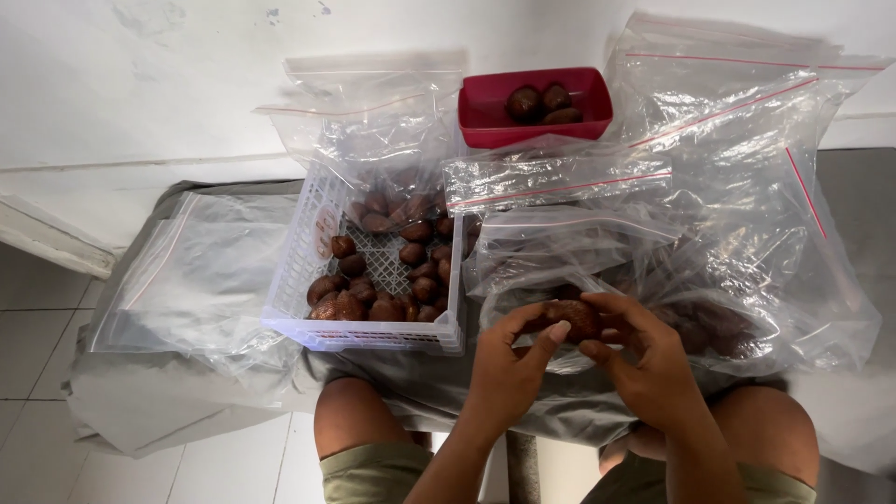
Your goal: The person is picking salak fruits from a plastic crate and placing them into zip-lock bags, then sealing the bags.
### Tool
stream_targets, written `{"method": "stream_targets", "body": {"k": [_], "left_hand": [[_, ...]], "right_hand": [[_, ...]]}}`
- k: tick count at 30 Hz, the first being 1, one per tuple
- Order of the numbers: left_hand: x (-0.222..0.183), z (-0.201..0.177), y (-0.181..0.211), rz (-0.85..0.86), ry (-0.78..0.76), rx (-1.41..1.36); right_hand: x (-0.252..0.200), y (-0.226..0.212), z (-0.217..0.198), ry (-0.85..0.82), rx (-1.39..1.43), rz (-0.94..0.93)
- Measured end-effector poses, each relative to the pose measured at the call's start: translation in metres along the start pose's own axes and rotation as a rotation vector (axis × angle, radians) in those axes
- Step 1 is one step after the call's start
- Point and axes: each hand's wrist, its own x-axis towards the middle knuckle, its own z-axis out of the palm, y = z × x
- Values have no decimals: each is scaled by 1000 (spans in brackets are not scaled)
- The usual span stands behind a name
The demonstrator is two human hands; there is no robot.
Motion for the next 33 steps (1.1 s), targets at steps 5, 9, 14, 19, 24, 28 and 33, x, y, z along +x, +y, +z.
{"method": "stream_targets", "body": {"k": [5,9,14,19,24,28,33], "left_hand": [[20,2,-76,66,-55,370],[50,3,-93,80,-252,868],[59,7,-93,72,-337,1225],[61,7,-112,30,-394,1359],[58,11,-96,-98,-436,1307],[59,7,-101,-97,-435,1296],[59,7,-106,-94,-435,1325]], "right_hand": [[7,10,-9,98,-144,302],[35,36,11,-55,-329,363],[68,62,34,-229,-801,215],[76,85,44,-211,-985,169],[72,95,45,-104,-1017,49],[74,113,45,-195,-1164,77],[73,123,44,-208,-1029,36]]}}
